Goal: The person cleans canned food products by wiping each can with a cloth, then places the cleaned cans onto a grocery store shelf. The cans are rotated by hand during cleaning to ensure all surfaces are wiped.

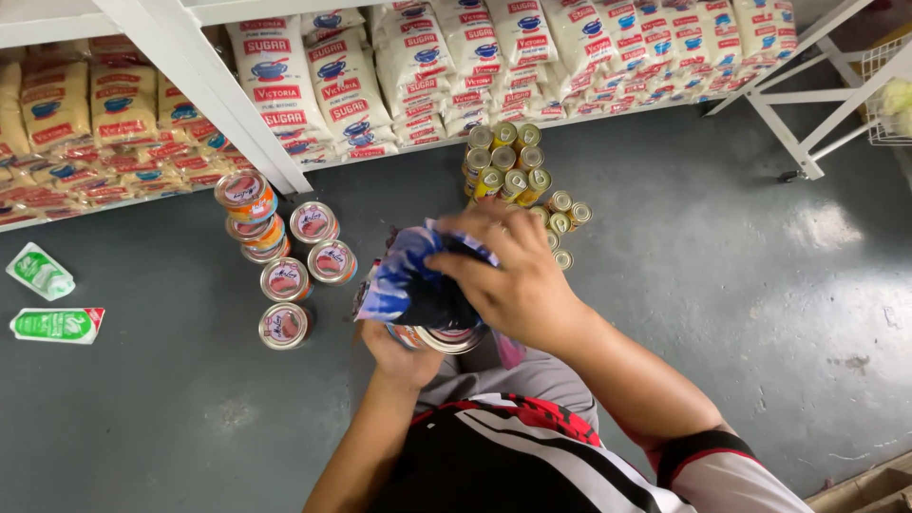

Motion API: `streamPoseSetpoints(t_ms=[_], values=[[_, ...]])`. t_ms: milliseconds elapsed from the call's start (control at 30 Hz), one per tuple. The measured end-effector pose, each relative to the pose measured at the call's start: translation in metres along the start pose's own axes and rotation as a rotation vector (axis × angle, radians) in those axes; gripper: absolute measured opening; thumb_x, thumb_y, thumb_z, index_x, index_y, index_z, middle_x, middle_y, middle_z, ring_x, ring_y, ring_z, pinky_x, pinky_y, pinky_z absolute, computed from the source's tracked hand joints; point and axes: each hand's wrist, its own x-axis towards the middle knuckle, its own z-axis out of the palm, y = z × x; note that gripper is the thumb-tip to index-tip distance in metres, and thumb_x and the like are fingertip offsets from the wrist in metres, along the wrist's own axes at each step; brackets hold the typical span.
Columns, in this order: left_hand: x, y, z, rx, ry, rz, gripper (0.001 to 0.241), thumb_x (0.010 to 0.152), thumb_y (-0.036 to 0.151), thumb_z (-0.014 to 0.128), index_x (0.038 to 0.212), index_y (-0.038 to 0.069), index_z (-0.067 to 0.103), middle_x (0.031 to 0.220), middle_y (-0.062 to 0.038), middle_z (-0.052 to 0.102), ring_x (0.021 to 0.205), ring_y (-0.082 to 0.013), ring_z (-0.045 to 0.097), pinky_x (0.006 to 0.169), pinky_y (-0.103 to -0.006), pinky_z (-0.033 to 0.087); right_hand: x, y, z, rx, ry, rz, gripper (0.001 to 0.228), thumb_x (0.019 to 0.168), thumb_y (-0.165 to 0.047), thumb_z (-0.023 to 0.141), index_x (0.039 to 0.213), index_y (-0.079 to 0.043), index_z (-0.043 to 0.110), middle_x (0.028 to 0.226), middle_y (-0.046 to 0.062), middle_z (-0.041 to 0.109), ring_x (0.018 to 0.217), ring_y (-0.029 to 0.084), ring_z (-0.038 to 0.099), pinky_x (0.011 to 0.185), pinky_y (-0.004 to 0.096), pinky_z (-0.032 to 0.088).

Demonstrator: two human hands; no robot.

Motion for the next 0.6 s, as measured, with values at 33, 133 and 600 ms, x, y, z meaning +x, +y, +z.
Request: streamPoseSetpoints(t_ms=[33,133,600], values=[[0.001,0.001,-0.002,0.001,0.005,0.002,0.071,0.099,0.053,0.045,0.155,0.009,0.043,0.154,-0.009,0.051,0.143,-0.0256,0.05,0.122,-0.0439,0.037,-0.006,0.005,0.002,0.005,-0.002,0.0,0.031,0.085,-0.011,0.074,0.115,-0.02,0.073,0.133,0.006,0.063,0.128,0.031,0.055,0.104,0.044,0.044],[0.001,0.004,-0.004,-0.057,0.059,-0.026,0.069,0.102,0.051,0.043,0.156,0.009,0.044,0.155,-0.008,0.051,0.143,-0.0247,0.05,0.122,-0.0423,0.037,-0.015,0.016,-0.003,0.108,-0.294,-0.048,0.046,0.091,-0.013,0.074,0.137,-0.013,0.066,0.144,0.006,0.063,0.138,0.029,0.056,0.117,0.045,0.045],[0.01,0.022,0.008,-0.362,-0.136,-0.267,0.067,0.103,0.062,0.041,0.149,0.015,0.052,0.148,-0.01,0.059,0.135,-0.0325,0.056,0.106,-0.0599,0.045,-0.008,0.018,-0.024,0.194,-0.313,-0.109,0.092,0.056,-0.02,0.084,0.143,-0.013,0.053,0.143,0.023,0.044,0.134,0.047,0.047,0.113,0.058,0.038]])
